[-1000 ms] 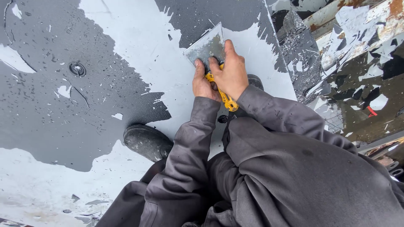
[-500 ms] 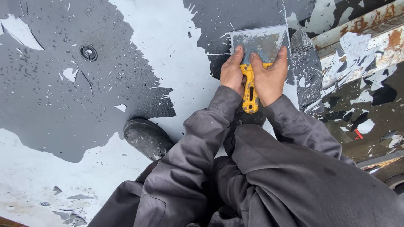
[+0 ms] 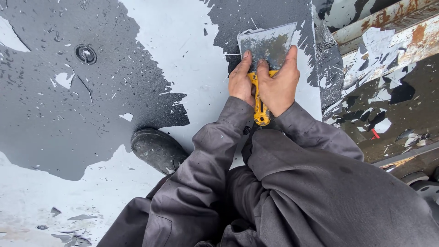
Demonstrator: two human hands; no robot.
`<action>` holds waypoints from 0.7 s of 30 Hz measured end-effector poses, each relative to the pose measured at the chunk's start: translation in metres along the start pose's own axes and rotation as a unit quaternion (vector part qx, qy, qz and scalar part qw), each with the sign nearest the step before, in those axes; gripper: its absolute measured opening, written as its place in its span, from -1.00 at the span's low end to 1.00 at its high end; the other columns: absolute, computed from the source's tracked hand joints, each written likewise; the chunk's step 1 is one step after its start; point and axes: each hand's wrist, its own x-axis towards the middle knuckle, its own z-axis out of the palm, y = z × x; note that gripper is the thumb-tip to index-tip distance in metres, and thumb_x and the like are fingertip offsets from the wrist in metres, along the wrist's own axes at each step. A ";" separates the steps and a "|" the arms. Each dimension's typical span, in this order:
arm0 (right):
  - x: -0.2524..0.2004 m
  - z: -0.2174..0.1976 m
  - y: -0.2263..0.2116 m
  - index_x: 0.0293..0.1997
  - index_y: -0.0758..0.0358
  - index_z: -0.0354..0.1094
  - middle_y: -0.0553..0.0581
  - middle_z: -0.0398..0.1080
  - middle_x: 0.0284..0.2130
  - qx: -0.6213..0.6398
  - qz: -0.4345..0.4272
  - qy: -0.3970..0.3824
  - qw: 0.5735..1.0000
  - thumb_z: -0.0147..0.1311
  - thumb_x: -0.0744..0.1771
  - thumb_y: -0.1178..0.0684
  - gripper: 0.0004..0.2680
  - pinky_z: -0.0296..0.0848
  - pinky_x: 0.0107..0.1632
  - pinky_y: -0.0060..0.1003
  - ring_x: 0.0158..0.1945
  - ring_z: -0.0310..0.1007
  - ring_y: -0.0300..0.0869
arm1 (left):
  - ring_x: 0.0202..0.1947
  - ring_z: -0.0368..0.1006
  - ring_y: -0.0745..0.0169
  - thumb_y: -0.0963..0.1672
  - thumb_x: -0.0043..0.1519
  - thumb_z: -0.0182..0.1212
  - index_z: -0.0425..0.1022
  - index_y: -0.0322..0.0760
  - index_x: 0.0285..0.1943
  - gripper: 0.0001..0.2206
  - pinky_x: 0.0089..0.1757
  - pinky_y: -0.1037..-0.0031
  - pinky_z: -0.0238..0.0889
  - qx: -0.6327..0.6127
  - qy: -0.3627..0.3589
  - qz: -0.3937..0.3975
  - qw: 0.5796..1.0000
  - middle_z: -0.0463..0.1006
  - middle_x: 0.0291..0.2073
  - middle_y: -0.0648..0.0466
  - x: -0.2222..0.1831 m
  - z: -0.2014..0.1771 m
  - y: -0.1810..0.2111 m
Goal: Scraping paint or a similar coating from a surface using a hand scraper.
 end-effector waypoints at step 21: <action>-0.009 0.013 0.061 0.26 0.65 0.01 0.40 0.40 0.00 -0.054 -0.098 0.075 0.991 0.26 0.37 0.28 -0.58 0.47 0.12 -0.23 0.08 0.46 -0.10 | -0.09 0.48 0.25 -0.01 0.36 0.22 0.52 -0.55 0.10 -0.59 -0.05 0.40 0.38 -0.063 -0.063 0.060 0.994 0.59 -0.06 -0.06 0.007 -0.001 -0.004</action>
